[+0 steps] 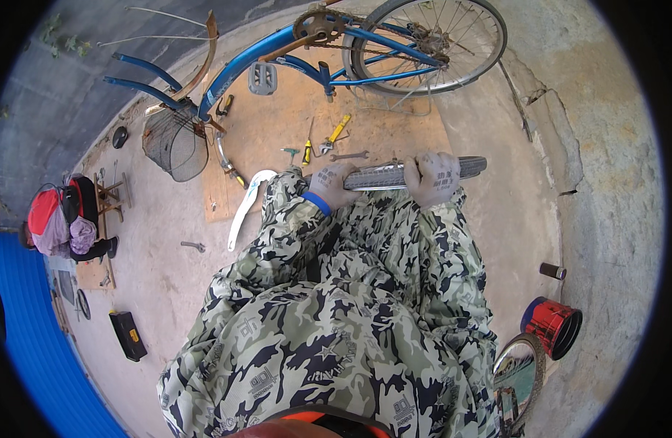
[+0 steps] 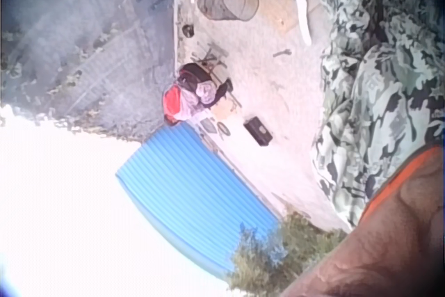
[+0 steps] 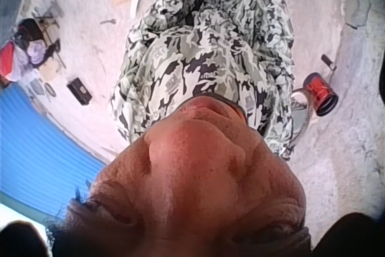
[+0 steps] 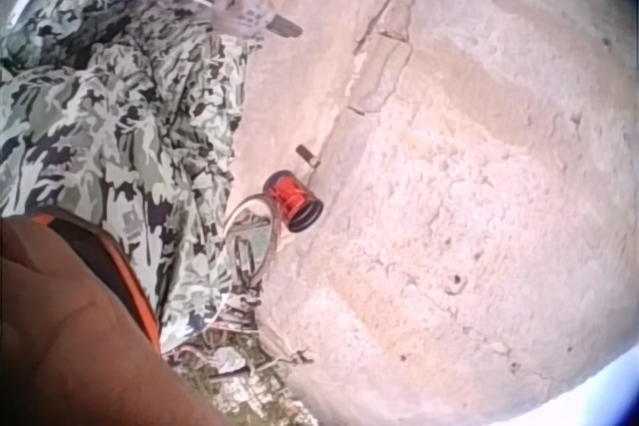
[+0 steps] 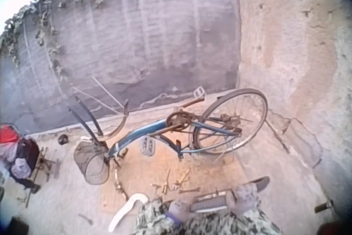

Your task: The person removes the tire from a bicycle wheel rim by hand, then inspects the tire and rim. The person then reassembles the tire onto the rim by hand.

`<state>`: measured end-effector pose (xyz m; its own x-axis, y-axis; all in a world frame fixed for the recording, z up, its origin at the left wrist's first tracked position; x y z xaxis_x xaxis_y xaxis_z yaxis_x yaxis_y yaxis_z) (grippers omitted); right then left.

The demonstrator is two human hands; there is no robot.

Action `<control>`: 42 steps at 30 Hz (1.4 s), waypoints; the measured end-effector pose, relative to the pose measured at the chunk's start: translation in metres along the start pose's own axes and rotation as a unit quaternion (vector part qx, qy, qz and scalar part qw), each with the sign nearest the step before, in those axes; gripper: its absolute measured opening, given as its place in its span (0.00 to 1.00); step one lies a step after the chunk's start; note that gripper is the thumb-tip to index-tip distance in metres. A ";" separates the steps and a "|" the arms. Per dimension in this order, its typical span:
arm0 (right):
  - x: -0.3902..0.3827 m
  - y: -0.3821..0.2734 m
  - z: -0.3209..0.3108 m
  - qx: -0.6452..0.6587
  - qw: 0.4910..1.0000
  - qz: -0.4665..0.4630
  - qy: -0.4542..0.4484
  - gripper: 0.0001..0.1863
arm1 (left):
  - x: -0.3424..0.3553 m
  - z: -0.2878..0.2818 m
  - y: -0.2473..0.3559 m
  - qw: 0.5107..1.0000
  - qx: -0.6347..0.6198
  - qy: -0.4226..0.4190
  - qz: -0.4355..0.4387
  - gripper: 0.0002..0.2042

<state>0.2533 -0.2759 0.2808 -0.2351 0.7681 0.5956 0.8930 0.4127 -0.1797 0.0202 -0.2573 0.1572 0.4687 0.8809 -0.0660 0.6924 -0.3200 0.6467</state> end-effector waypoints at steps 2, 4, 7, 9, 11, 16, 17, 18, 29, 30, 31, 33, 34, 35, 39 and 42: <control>-0.001 -0.001 -0.002 0.002 1.000 -0.012 0.016 0.11 | 0.000 0.002 0.001 1.000 0.003 0.000 0.004 0.28; -0.002 -0.001 -0.002 0.002 1.000 -0.014 0.015 0.11 | -0.001 0.000 0.005 1.000 0.013 0.014 0.017 0.26; -0.002 0.001 -0.002 0.002 1.000 -0.011 0.013 0.11 | -0.001 -0.002 0.006 1.000 0.023 0.016 0.010 0.25; -0.001 0.001 -0.002 0.003 1.000 -0.010 0.015 0.10 | -0.001 -0.003 0.007 1.000 0.021 0.015 0.003 0.25; 0.001 0.001 -0.002 -0.003 1.000 -0.010 0.015 0.10 | 0.001 -0.005 0.007 1.000 0.016 0.021 0.003 0.25; 0.006 0.002 -0.001 -0.005 1.000 -0.008 0.019 0.10 | 0.005 -0.007 0.004 1.000 0.019 0.018 0.006 0.26; 0.007 0.001 0.000 -0.008 1.000 -0.007 0.017 0.10 | 0.006 -0.006 0.002 1.000 0.022 0.005 -0.002 0.26; 0.008 0.000 -0.001 -0.009 1.000 -0.016 0.024 0.10 | 0.006 -0.008 0.002 1.000 0.017 0.010 -0.001 0.26; 0.012 -0.001 0.003 0.001 1.000 -0.004 0.006 0.09 | 0.002 -0.020 0.008 0.999 0.006 0.034 0.028 0.24; 0.011 -0.001 0.002 0.004 1.000 -0.002 0.001 0.09 | 0.001 -0.019 0.008 0.999 0.003 0.027 0.020 0.25; 0.010 -0.001 0.001 0.001 1.000 -0.004 0.001 0.09 | 0.001 -0.018 0.009 1.000 0.000 0.020 0.011 0.25; 0.007 -0.001 0.001 0.000 1.000 0.005 -0.014 0.09 | -0.002 -0.017 0.011 1.000 -0.005 0.005 -0.004 0.25; 0.005 -0.004 -0.002 -0.005 1.000 -0.006 -0.003 0.09 | -0.005 -0.017 0.012 1.000 -0.007 -0.002 -0.009 0.26; 0.003 -0.006 -0.003 -0.010 1.000 -0.007 -0.008 0.09 | -0.007 -0.017 0.014 1.000 -0.009 -0.008 -0.014 0.26; 0.000 -0.004 0.000 -0.002 1.000 -0.013 -0.007 0.10 | -0.020 -0.029 0.025 0.998 -0.003 0.048 0.033 0.32; 0.006 0.019 0.014 0.000 0.998 0.035 -0.043 0.11 | -0.038 -0.046 0.022 0.985 -0.026 0.163 0.058 0.39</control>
<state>0.2638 -0.2564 0.2695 -0.2039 0.8338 0.5130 0.9083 0.3566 -0.2186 -0.0075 -0.2821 0.2086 0.3360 0.9071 0.2535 0.6116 -0.4148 0.6738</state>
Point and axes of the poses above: each hand's wrist, its own x-axis towards the middle knuckle, its own z-axis out of the palm, y = z × x, the point moved 8 cm from there along x, towards the middle knuckle, and after that the axes turned 8 degrees about -y, right-handed, at the moved point
